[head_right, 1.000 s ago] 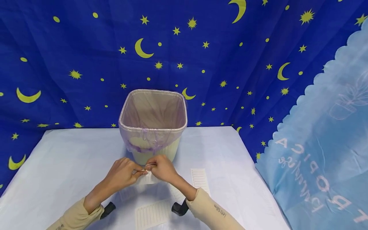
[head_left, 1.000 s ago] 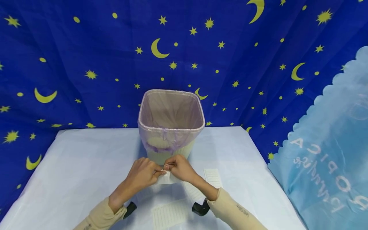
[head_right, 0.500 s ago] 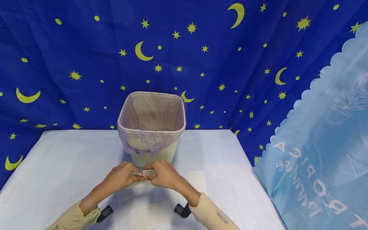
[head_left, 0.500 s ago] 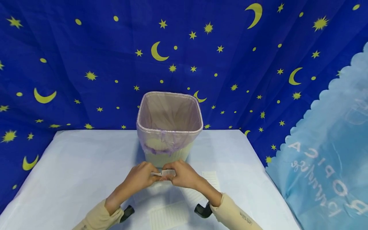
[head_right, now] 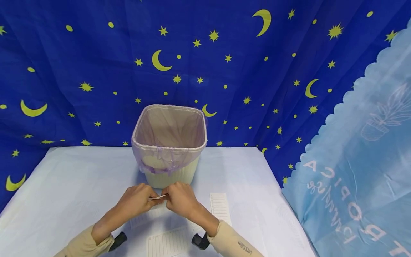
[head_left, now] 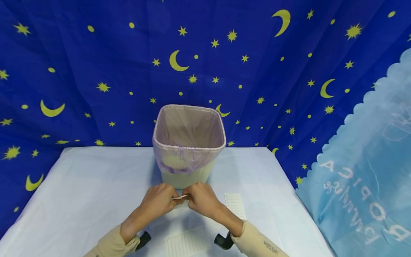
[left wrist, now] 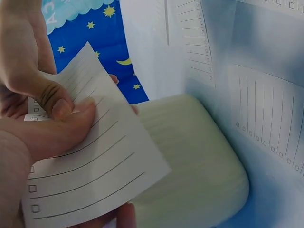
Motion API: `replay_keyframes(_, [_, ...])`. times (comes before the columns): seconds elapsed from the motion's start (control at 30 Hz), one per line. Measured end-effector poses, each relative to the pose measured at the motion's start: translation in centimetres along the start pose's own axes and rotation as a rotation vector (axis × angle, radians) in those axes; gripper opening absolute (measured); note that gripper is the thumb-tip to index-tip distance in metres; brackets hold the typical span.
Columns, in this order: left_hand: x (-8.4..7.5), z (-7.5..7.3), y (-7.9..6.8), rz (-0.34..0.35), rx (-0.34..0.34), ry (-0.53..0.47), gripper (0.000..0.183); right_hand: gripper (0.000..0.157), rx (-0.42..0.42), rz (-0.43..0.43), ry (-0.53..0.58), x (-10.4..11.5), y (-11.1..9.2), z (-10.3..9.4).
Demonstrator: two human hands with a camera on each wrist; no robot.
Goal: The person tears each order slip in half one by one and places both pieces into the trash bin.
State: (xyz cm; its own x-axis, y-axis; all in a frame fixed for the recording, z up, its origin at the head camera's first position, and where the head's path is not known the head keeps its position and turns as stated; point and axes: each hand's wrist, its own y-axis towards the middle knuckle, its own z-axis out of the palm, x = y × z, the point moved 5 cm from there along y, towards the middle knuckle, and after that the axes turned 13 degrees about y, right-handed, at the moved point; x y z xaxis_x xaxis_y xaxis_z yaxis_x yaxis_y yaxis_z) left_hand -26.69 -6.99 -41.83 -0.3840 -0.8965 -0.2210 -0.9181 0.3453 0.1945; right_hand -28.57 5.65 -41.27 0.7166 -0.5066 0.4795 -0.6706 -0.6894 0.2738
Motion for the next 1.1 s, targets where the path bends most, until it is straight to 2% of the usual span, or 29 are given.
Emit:
replay_keyframes(0.13, [-0.3, -0.1, 0.0, 0.034, -0.044, 0.027, 0.056, 0.025, -0.008, 0.055, 0.131, -0.6, 0.1, 0.1])
replay_keyframes(0.33, [-0.6, -0.4, 0.0, 0.061, -0.094, 0.036, 0.055, 0.023, -0.018, 0.101, 0.343, -1.4, 0.1, 0.0])
replay_keyframes(0.53, [-0.9, -0.5, 0.0, 0.105, -0.116, 0.031, 0.009, 0.022, 0.005, 0.188, 0.537, -2.5, 0.1, 0.4])
replay_keyframes(0.63, [-1.1, -0.5, 0.0, 0.146, -0.122, 0.044, 0.005, 0.019, 0.008, 0.221, 0.581, -2.9, 0.0, 0.6])
replay_keyframes(0.73, [-1.2, -0.4, 0.0, 0.147, -0.107, 0.06, 0.007, 0.018, 0.014, 0.19, 0.491, -2.9, 0.0, 0.5])
replay_keyframes(0.87, [-0.8, 0.2, 0.1, 0.011, -0.002, 0.026, 0.018, 0.015, 0.048, 0.108, 0.318, -2.1, 0.1, 0.2])
replay_keyframes(0.97, [-0.4, 0.6, 0.0, -0.067, 0.055, -0.016, 0.015, 0.013, 0.111, 0.093, 0.276, -1.5, -0.1, 0.1])
replay_keyframes(1.03, [-0.2, 0.8, -0.1, -0.066, 0.065, -0.031, 0.018, 0.014, 0.153, 0.098, 0.244, -1.3, -0.2, 0.0])
replay_keyframes(1.1, [-0.3, 0.8, -0.2, -0.037, 0.056, -0.037, 0.021, 0.017, 0.186, 0.11, 0.196, -1.1, -0.3, 0.0])
